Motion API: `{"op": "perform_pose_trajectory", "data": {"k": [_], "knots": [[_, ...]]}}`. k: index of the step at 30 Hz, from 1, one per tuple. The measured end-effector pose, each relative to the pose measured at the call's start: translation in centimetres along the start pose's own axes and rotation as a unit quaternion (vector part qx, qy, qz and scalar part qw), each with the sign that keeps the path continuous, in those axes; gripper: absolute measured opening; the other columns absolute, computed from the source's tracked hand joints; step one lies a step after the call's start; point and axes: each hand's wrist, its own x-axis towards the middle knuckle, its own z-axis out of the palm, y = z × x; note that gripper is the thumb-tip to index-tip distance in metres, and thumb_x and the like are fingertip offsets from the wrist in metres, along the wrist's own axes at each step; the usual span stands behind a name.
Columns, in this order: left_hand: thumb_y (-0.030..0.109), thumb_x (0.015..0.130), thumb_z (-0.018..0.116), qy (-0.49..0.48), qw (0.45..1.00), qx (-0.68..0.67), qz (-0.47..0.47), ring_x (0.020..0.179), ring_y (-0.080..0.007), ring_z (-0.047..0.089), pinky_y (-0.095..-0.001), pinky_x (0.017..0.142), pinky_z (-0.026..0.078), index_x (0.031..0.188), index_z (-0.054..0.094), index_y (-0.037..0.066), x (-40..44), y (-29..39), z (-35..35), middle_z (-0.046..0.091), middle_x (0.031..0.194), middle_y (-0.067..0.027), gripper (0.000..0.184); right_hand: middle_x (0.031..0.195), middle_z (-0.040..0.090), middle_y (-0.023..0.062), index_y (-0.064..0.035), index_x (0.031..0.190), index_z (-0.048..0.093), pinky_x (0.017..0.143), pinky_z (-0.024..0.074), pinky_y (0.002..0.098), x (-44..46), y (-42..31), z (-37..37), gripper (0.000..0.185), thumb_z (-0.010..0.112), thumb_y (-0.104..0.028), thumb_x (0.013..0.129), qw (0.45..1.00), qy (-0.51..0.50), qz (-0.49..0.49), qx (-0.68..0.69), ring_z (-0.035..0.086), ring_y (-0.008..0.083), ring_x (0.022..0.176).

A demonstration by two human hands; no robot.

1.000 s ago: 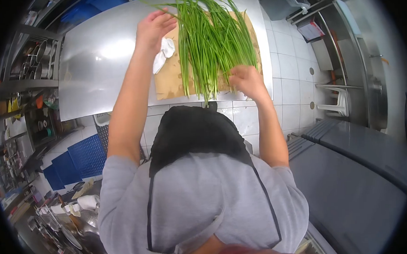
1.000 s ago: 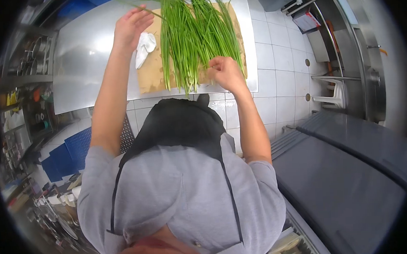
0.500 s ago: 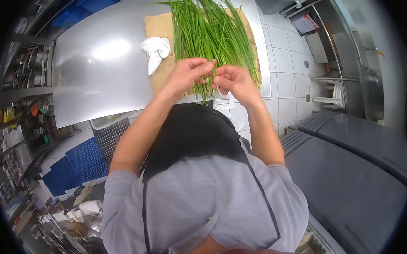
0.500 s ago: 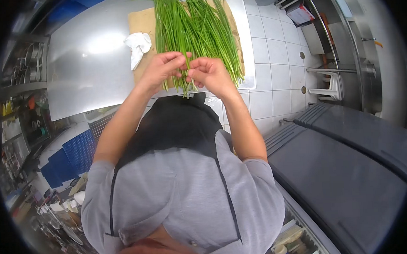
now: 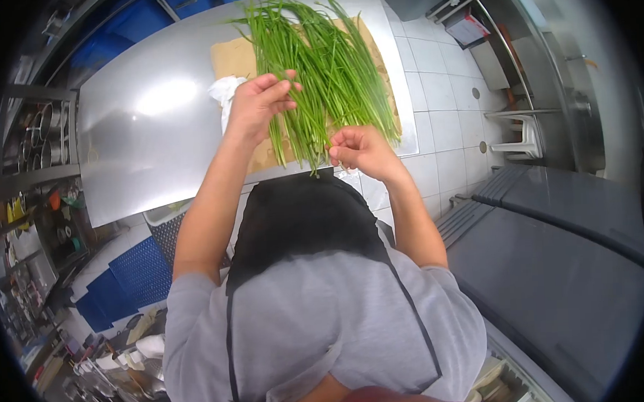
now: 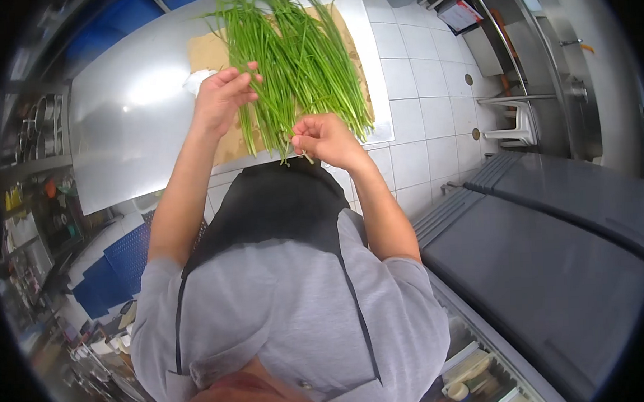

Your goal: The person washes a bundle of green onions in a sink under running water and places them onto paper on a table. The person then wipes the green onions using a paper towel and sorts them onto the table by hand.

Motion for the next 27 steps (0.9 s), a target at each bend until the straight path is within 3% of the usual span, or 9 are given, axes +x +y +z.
{"op": "perform_pose_trajectory", "data": {"k": [1, 4, 6, 7, 9, 12, 16, 23, 27], "knots": [[0.011, 0.093, 0.064, -0.006, 1.0, 0.006, -0.007, 0.091, -0.0179, 0.066, -0.0289, 0.078, 0.055, 0.117, 0.062, -0.004, 0.5, 0.0, -0.9, 0.068, 0.113, -0.0143, 0.028, 0.075, 0.066, 0.0028, -0.0017, 0.089, 0.062, 0.055, 0.0442, 0.0232, 0.5, 1.3, -0.2, 0.007, 0.068, -0.005, 0.089, 0.999, 0.018, -0.015, -0.027, 0.056, 0.0066, 0.061], [0.012, 0.094, 0.063, 0.091, 0.992, 0.082, 0.044, 0.095, -0.0192, 0.067, -0.0288, 0.08, 0.054, 0.125, 0.059, -0.005, 0.8, 1.1, -2.7, 0.068, 0.11, -0.0139, 0.036, 0.07, 0.066, 0.0043, -0.0012, 0.086, 0.063, 0.053, 0.0456, 0.0265, 0.8, 3.0, -0.9, 0.012, 0.071, -0.01, 0.085, 0.992, 0.084, -0.024, -0.09, 0.059, 0.009, 0.06], [0.015, 0.09, 0.067, 0.158, 0.958, 0.207, 0.123, 0.092, -0.0236, 0.069, -0.0342, 0.078, 0.055, 0.128, 0.058, -0.005, 1.4, 1.4, -5.7, 0.07, 0.106, -0.0133, 0.044, 0.073, 0.068, 0.0072, -0.0006, 0.087, 0.064, 0.058, 0.0484, 0.03, 0.6, 2.9, -1.4, 0.015, 0.072, -0.013, 0.084, 0.985, 0.11, -0.024, -0.134, 0.062, 0.0139, 0.064], [0.019, 0.089, 0.068, 0.202, 0.908, 0.34, 0.136, 0.093, -0.0262, 0.069, -0.0364, 0.079, 0.055, 0.127, 0.059, -0.003, 1.8, 1.0, -7.8, 0.07, 0.106, -0.0149, 0.045, 0.074, 0.068, 0.0086, -0.0003, 0.088, 0.065, 0.061, 0.0498, 0.0317, 0.5, 2.8, -1.6, 0.017, 0.072, -0.015, 0.084, 0.98, 0.121, -0.024, -0.156, 0.064, 0.0163, 0.065], [0.027, 0.086, 0.07, 0.284, 0.746, 0.582, 0.155, 0.094, -0.0314, 0.068, -0.0407, 0.082, 0.054, 0.125, 0.061, -0.001, 1.9, 1.0, -10.4, 0.07, 0.105, -0.018, 0.049, 0.079, 0.07, 0.0122, -0.0008, 0.093, 0.067, 0.066, 0.0509, 0.0343, 0.0, 1.5, -1.7, 0.019, 0.07, -0.017, 0.084, 0.963, 0.146, -0.011, -0.225, 0.067, 0.0209, 0.071], [0.034, 0.081, 0.071, 0.256, 0.729, 0.634, 0.017, 0.099, -0.0372, 0.066, -0.0449, 0.087, 0.052, 0.122, 0.063, 0.002, 1.5, 1.0, -9.6, 0.068, 0.107, -0.0218, 0.053, 0.085, 0.072, 0.0158, -0.0005, 0.101, 0.068, 0.071, 0.052, 0.0365, 0.0, 1.2, -2.2, 0.024, 0.067, -0.018, 0.086, 0.96, 0.156, -0.009, -0.232, 0.069, 0.0253, 0.078], [0.035, 0.078, 0.072, 0.284, 0.701, 0.654, 0.006, 0.102, -0.0363, 0.066, -0.0447, 0.086, 0.052, 0.115, 0.063, 0.003, 2.7, 0.4, -8.9, 0.069, 0.109, -0.0195, 0.05, 0.088, 0.072, 0.0172, 0.0012, 0.106, 0.068, 0.073, 0.0527, 0.0358, 0.6, 1.6, -2.7, 0.028, 0.066, -0.017, 0.086, 0.968, 0.158, -0.031, -0.193, 0.07, 0.0254, 0.082], [0.035, 0.079, 0.071, 0.289, 0.692, 0.661, -0.041, 0.1, -0.0362, 0.065, -0.0467, 0.086, 0.051, 0.109, 0.064, 0.004, 4.4, 0.9, -9.9, 0.068, 0.105, -0.0177, 0.043, 0.081, 0.072, 0.0104, -0.0011, 0.095, 0.069, 0.069, 0.0529, 0.0332, 0.6, 0.2, -2.5, 0.021, 0.072, -0.017, 0.082, 0.959, 0.174, -0.046, -0.22, 0.069, 0.0194, 0.075], [0.03, 0.082, 0.068, 0.255, 0.715, 0.65, 0.024, 0.099, -0.0389, 0.065, -0.0472, 0.087, 0.05, 0.107, 0.063, 0.004, 5.5, -0.4, -11.2, 0.069, 0.103, -0.02, 0.037, 0.079, 0.071, 0.0092, -0.0026, 0.094, 0.07, 0.068, 0.0528, 0.0326, 0.6, 0.3, -1.4, 0.021, 0.074, -0.019, 0.081, 0.961, 0.169, -0.054, -0.214, 0.068, 0.0187, 0.073]]}}
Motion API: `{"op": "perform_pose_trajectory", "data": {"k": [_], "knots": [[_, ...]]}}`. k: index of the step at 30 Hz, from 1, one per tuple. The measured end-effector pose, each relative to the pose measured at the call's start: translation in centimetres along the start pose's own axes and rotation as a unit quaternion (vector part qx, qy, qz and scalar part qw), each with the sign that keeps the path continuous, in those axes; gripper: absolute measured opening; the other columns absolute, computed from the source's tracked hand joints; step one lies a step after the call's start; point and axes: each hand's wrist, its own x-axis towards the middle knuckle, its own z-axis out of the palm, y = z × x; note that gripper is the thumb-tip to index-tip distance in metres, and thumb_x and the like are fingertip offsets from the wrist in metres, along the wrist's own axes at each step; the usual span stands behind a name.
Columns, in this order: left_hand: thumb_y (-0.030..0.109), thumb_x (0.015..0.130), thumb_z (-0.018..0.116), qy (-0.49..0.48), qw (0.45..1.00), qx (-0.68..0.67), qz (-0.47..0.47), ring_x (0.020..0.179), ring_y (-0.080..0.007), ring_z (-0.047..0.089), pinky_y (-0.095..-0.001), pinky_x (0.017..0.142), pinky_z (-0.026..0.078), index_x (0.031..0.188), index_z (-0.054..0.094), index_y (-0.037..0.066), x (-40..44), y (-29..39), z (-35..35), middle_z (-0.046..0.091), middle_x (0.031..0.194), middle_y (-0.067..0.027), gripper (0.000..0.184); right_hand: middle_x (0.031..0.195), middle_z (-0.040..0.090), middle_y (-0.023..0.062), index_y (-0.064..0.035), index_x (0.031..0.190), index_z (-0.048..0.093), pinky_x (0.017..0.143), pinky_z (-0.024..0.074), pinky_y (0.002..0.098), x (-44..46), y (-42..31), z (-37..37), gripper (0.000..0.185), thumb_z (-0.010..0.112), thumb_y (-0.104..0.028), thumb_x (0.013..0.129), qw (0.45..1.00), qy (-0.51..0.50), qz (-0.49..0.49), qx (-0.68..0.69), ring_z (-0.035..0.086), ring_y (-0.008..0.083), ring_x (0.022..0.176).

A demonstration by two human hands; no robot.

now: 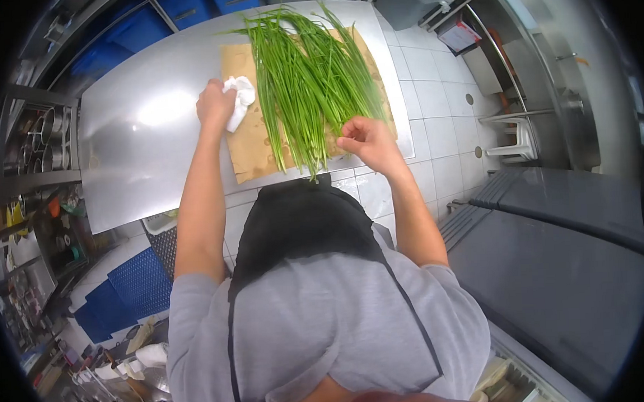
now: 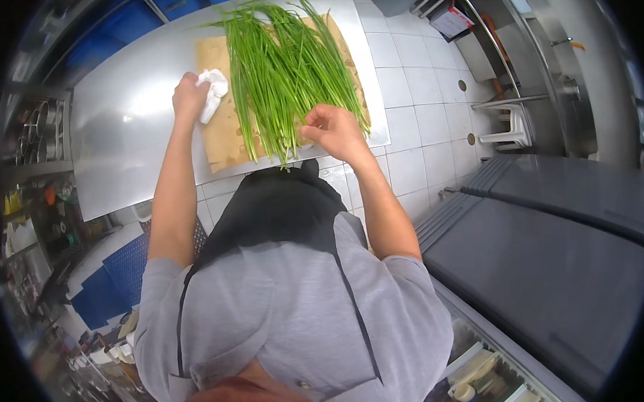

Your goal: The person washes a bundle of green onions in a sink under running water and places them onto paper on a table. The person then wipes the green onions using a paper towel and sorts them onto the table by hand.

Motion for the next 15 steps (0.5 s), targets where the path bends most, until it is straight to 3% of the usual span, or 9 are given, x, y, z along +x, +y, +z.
{"op": "perform_pose_trajectory", "data": {"k": [6, 15], "knots": [[0.028, 0.083, 0.069, 0.063, 0.998, -0.028, 0.007, 0.098, -0.0422, 0.065, -0.0471, 0.086, 0.05, 0.105, 0.061, 0.006, -0.3, -2.8, -1.5, 0.069, 0.1, -0.0219, 0.032, 0.084, 0.073, 0.0119, -0.0012, 0.1, 0.07, 0.07, 0.0539, 0.033, -1.2, -1.4, -0.9, 0.024, 0.072, -0.015, 0.081, 1.0, 0.009, 0.016, -0.004, 0.07, 0.0195, 0.076], [0.026, 0.081, 0.072, 0.092, 0.994, 0.045, 0.04, 0.093, -0.042, 0.065, -0.0467, 0.081, 0.05, 0.098, 0.063, 0.004, 4.3, -19.5, -9.3, 0.069, 0.097, -0.0217, 0.029, 0.078, 0.07, 0.0079, -0.0039, 0.108, 0.07, 0.067, 0.0516, 0.0325, -1.5, -1.6, 1.6, 0.025, 0.07, -0.009, 0.083, 0.999, -0.022, 0.008, 0.038, 0.065, 0.017, 0.07]]}}
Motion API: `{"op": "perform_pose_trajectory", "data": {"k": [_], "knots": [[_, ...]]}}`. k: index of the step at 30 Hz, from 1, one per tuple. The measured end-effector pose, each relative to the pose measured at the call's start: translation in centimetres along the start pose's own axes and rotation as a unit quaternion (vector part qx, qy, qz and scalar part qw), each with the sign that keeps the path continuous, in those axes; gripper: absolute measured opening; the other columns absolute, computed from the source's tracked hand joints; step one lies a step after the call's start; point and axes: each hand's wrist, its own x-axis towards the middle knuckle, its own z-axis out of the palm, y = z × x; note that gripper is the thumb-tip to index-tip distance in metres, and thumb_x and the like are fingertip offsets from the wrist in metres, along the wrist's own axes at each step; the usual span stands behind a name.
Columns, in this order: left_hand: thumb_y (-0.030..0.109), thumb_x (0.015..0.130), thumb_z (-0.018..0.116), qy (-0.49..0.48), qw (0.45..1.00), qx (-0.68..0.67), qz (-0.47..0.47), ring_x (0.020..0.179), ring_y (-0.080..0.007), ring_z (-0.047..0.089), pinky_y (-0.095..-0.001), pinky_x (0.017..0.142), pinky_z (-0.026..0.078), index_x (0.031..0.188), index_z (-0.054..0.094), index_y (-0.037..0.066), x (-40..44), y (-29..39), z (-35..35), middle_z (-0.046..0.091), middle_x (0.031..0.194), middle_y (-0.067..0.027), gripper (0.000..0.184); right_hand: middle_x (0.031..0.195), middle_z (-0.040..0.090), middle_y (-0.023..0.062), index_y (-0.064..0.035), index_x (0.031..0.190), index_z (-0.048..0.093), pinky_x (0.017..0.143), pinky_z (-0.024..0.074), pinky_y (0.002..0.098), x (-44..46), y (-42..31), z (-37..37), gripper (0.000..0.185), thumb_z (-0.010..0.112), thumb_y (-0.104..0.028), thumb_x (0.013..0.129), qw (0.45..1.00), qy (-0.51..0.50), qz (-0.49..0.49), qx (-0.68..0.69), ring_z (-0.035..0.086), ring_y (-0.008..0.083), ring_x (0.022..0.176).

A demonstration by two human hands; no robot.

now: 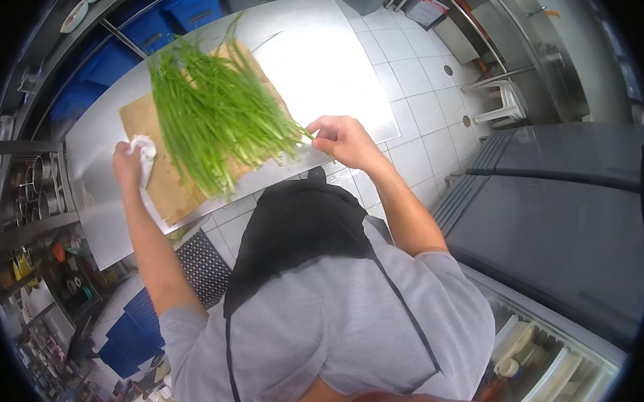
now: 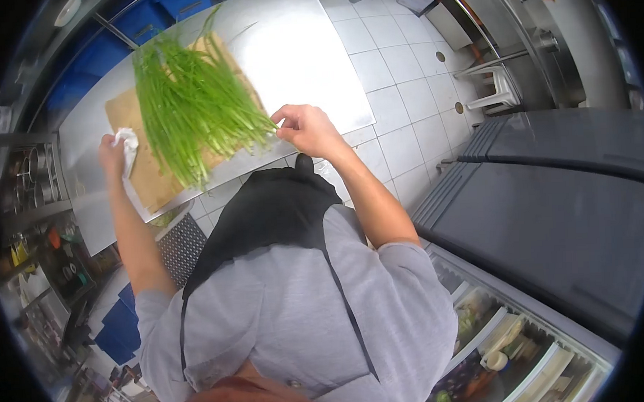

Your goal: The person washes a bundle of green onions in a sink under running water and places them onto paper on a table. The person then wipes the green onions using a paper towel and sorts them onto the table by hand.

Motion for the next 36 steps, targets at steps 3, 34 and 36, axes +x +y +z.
{"op": "perform_pose_trajectory", "data": {"k": [3, 34, 36], "knots": [[0.025, 0.08, 0.073, 0.026, 0.999, 0.023, -0.018, 0.091, -0.0415, 0.065, -0.047, 0.078, 0.049, 0.096, 0.063, 0.004, -0.2, -2.1, -2.0, 0.069, 0.095, -0.0212, 0.027, 0.076, 0.069, 0.0054, -0.0041, 0.106, 0.069, 0.065, 0.0503, 0.0311, 0.1, -0.2, 0.7, 0.023, 0.069, -0.007, 0.084, 1.0, -0.013, -0.002, 0.016, 0.062, 0.0142, 0.068], [0.023, 0.083, 0.069, -0.08, 0.995, -0.05, 0.041, 0.083, -0.0294, 0.068, -0.0404, 0.075, 0.053, 0.103, 0.071, 0.003, -8.2, 15.6, -1.0, 0.07, 0.093, -0.0155, 0.028, 0.059, 0.055, 0.0031, 0.0036, 0.085, 0.066, 0.043, 0.0356, 0.0297, 8.2, 5.3, -4.3, 0.015, 0.068, -0.011, 0.08, 0.985, 0.048, 0.14, 0.094, 0.048, 0.0117, 0.048], [0.023, 0.083, 0.069, -0.096, 0.995, -0.033, 0.007, 0.083, -0.0293, 0.069, -0.0408, 0.075, 0.053, 0.104, 0.071, 0.004, -8.3, 16.0, -0.9, 0.07, 0.092, -0.0152, 0.028, 0.059, 0.057, 0.0049, 0.0027, 0.083, 0.067, 0.046, 0.0398, 0.0309, 8.6, 5.4, -4.7, 0.018, 0.067, -0.015, 0.081, 0.988, 0.039, 0.141, 0.057, 0.051, 0.0131, 0.049]]}}
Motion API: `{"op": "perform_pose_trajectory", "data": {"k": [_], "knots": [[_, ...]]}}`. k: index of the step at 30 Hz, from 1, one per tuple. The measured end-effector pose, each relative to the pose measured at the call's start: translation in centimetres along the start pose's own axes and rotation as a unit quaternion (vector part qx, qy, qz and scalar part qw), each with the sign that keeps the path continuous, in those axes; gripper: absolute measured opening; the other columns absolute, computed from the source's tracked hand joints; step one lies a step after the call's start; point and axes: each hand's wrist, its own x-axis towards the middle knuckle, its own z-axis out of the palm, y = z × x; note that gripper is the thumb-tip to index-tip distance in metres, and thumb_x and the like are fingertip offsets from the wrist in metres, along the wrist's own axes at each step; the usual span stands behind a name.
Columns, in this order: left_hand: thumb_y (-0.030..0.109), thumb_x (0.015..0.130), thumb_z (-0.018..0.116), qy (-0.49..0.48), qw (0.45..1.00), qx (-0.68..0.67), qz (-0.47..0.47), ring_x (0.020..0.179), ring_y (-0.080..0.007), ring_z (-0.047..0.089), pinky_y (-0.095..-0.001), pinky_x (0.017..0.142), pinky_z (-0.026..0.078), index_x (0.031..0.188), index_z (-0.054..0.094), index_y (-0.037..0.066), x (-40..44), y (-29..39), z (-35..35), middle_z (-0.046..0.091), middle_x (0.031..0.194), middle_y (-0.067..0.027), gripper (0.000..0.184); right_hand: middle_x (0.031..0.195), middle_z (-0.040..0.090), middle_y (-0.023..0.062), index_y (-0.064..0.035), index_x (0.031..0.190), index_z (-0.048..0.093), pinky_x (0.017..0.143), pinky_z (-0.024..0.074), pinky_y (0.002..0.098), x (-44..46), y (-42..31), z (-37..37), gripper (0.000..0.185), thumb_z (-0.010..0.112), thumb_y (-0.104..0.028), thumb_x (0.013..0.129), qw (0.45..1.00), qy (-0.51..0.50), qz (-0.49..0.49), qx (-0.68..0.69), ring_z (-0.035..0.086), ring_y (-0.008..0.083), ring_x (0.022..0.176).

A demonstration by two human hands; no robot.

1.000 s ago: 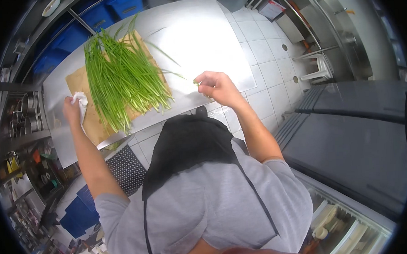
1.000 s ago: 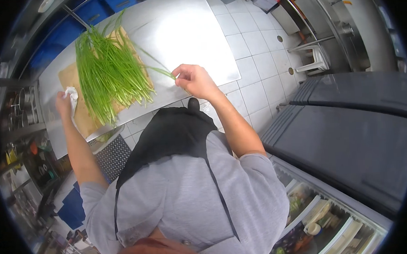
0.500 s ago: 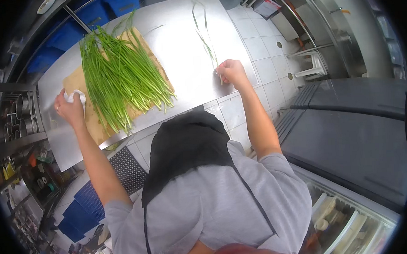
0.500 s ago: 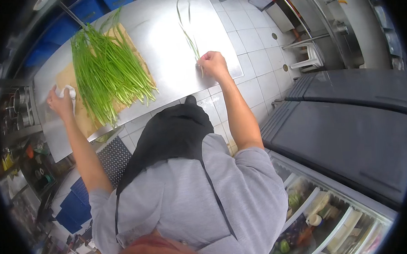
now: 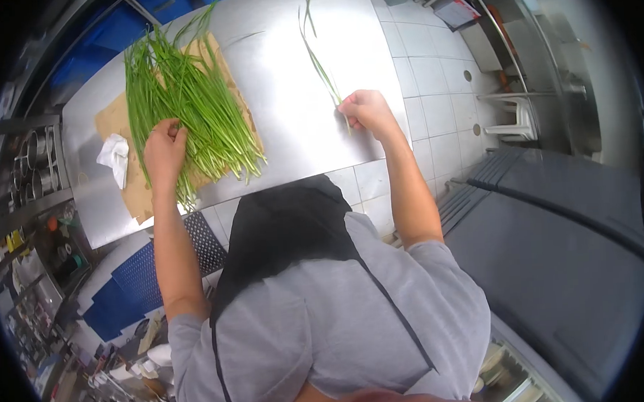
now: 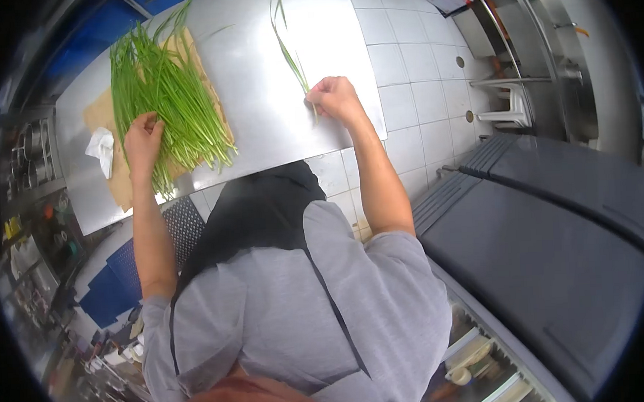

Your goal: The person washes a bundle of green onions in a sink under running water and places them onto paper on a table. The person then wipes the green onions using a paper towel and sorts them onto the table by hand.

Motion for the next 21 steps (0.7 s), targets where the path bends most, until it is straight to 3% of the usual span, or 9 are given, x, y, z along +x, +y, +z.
{"op": "perform_pose_trajectory", "data": {"k": [1, 3, 4, 6, 9, 12, 16, 19, 21], "knots": [[0.023, 0.083, 0.069, 0.018, 0.999, -0.009, 0.026, 0.083, -0.0296, 0.069, -0.0412, 0.074, 0.053, 0.105, 0.07, 0.005, 0.2, -0.5, 1.0, 0.07, 0.092, -0.0149, 0.028, 0.06, 0.059, 0.0058, 0.0023, 0.082, 0.067, 0.048, 0.042, 0.0315, 0.3, 0.0, -0.1, 0.019, 0.067, -0.017, 0.081, 1.0, -0.005, -0.004, -0.021, 0.052, 0.0138, 0.05], [0.023, 0.083, 0.069, 0.076, 0.995, -0.026, 0.062, 0.082, -0.0306, 0.069, -0.0424, 0.072, 0.053, 0.106, 0.071, 0.008, 0.5, -2.8, 1.7, 0.071, 0.093, -0.0154, 0.028, 0.075, 0.07, 0.0183, 0.0045, 0.086, 0.071, 0.069, 0.053, 0.0396, 1.4, 1.0, -0.3, 0.036, 0.071, -0.031, 0.082, 0.967, 0.066, -0.054, -0.24, 0.068, 0.0296, 0.068], [0.023, 0.083, 0.068, 0.105, 0.991, -0.034, 0.077, 0.082, -0.0314, 0.069, -0.0431, 0.071, 0.054, 0.106, 0.071, 0.009, 0.2, -2.7, 1.6, 0.071, 0.093, -0.0162, 0.027, 0.086, 0.071, 0.0229, 0.0044, 0.092, 0.072, 0.077, 0.0528, 0.0426, 0.9, 0.0, -0.2, 0.041, 0.069, -0.036, 0.083, 0.973, 0.08, -0.051, -0.212, 0.07, 0.0358, 0.083], [0.021, 0.085, 0.067, 0.097, 0.992, -0.064, -0.043, 0.076, -0.0283, 0.067, -0.0369, 0.069, 0.052, 0.105, 0.072, 0.007, -0.7, -2.8, 0.0, 0.071, 0.091, -0.0165, 0.025, 0.091, 0.072, 0.0207, 0.0006, 0.097, 0.073, 0.079, 0.0526, 0.0414, 0.3, -0.3, -0.6, 0.033, 0.066, -0.031, 0.087, 0.961, 0.107, -0.107, -0.231, 0.07, 0.0341, 0.085], [0.019, 0.085, 0.066, 0.171, 0.978, -0.068, -0.103, 0.078, -0.0289, 0.065, -0.0379, 0.072, 0.051, 0.103, 0.073, 0.008, -1.5, -4.0, -3.5, 0.069, 0.094, -0.0165, 0.022, 0.088, 0.072, 0.0148, -0.0005, 0.095, 0.069, 0.075, 0.0527, 0.0371, -0.2, -1.4, -0.6, 0.021, 0.056, -0.015, 0.088, 0.948, 0.144, -0.18, -0.218, 0.069, 0.0254, 0.078], [0.017, 0.082, 0.065, 0.325, 0.944, 0.0, -0.049, 0.085, -0.0356, 0.065, -0.0426, 0.076, 0.052, 0.096, 0.074, 0.01, -0.5, -10.6, -4.3, 0.068, 0.093, -0.017, 0.018, 0.085, 0.071, 0.0112, -0.0011, 0.094, 0.067, 0.072, 0.0519, 0.0333, -0.1, -2.9, 0.0, 0.019, 0.052, -0.008, 0.086, 0.961, 0.116, -0.176, -0.177, 0.067, 0.0189, 0.076], [0.013, 0.077, 0.066, 0.333, 0.929, 0.158, 0.03, 0.088, -0.0343, 0.063, -0.044, 0.08, 0.051, 0.096, 0.074, 0.008, 0.7, -15.1, -4.6, 0.067, 0.097, -0.0153, 0.021, 0.081, 0.067, 0.0082, -0.0012, 0.094, 0.067, 0.061, 0.0474, 0.0248, -1.9, -7.3, 5.5, 0.023, 0.048, -0.002, 0.08, 0.969, 0.019, -0.237, -0.071, 0.059, 0.0113, 0.069], [0.015, 0.079, 0.067, 0.234, 0.961, 0.129, -0.072, 0.091, -0.0309, 0.064, -0.0412, 0.078, 0.053, 0.096, 0.073, 0.005, 0.8, -16.4, -5.0, 0.068, 0.101, -0.014, 0.021, 0.083, 0.068, 0.007, 0.0002, 0.095, 0.066, 0.063, 0.0499, 0.0263, -2.0, -8.7, 11.0, 0.02, 0.051, 0.002, 0.084, 0.945, -0.071, -0.31, -0.074, 0.062, 0.0118, 0.073], [0.016, 0.083, 0.065, 0.247, 0.943, -0.169, -0.148, 0.095, -0.0283, 0.065, -0.0394, 0.077, 0.053, 0.104, 0.07, 0.005, 1.3, -18.5, -5.3, 0.068, 0.106, -0.0123, 0.025, 0.084, 0.069, 0.0089, 0.0009, 0.098, 0.067, 0.068, 0.0514, 0.0278, -3.0, -10.4, 14.0, 0.017, 0.055, 0.0, 0.087, 0.934, -0.134, -0.323, -0.07, 0.065, 0.0139, 0.077]]}}
